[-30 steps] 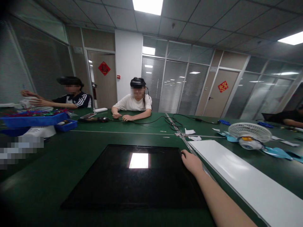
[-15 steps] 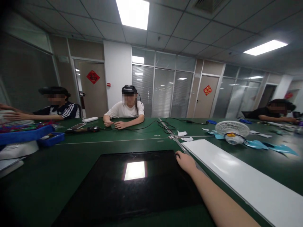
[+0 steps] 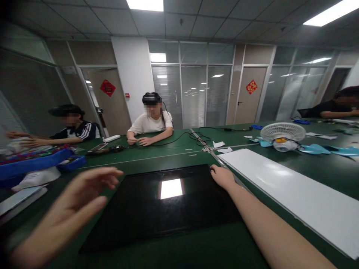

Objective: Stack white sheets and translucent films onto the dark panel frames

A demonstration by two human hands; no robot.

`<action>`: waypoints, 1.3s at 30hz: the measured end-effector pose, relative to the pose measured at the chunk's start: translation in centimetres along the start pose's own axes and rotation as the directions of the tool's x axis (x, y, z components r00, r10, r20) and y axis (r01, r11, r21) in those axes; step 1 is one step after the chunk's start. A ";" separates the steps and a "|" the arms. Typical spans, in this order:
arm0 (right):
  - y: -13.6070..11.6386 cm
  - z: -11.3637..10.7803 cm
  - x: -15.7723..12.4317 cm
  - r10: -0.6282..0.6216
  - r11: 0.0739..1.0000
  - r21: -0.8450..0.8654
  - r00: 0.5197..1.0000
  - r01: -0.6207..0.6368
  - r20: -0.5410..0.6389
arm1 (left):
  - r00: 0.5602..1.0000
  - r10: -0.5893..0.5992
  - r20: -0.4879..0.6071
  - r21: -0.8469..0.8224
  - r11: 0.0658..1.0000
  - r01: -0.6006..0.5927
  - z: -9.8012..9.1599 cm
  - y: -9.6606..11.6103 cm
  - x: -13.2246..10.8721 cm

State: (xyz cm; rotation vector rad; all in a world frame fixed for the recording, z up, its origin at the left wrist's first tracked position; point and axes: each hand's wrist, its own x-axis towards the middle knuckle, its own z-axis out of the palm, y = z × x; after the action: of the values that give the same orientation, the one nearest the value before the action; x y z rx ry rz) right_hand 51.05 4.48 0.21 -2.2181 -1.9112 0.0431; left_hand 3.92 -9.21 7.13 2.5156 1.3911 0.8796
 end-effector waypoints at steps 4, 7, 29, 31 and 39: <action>0.2 0.1 0.3 -0.010 1.000 -0.008 1.000 0.011 0.017 | 0.947 0.185 0.261 -0.037 0.983 -0.182 3.3 3.6 1.7; 0.2 0.1 0.4 -0.011 1.000 -0.020 1.000 0.011 0.021 | 0.857 0.260 0.446 -0.008 0.958 -0.287 5.2 4.6 1.0; 0.9 0.5 1.2 0.027 1.000 -0.006 0.999 -0.027 0.045 | 0.837 0.283 0.468 0.082 0.929 -0.360 6.3 2.9 0.2; 1.0 0.5 1.3 0.026 1.000 0.001 0.999 -0.026 0.046 | 0.837 0.283 0.469 0.082 0.929 -0.360 6.4 2.9 0.1; 0.7 0.3 1.0 0.007 1.000 0.020 1.000 -0.007 0.030 | 0.825 0.291 0.485 0.011 0.941 -0.338 6.1 3.3 0.2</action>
State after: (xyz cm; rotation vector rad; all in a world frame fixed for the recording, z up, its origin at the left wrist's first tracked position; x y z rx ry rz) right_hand 51.82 5.42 -0.03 -2.2236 -1.9102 0.0967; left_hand 9.81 -9.97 3.43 2.8182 0.8925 0.1849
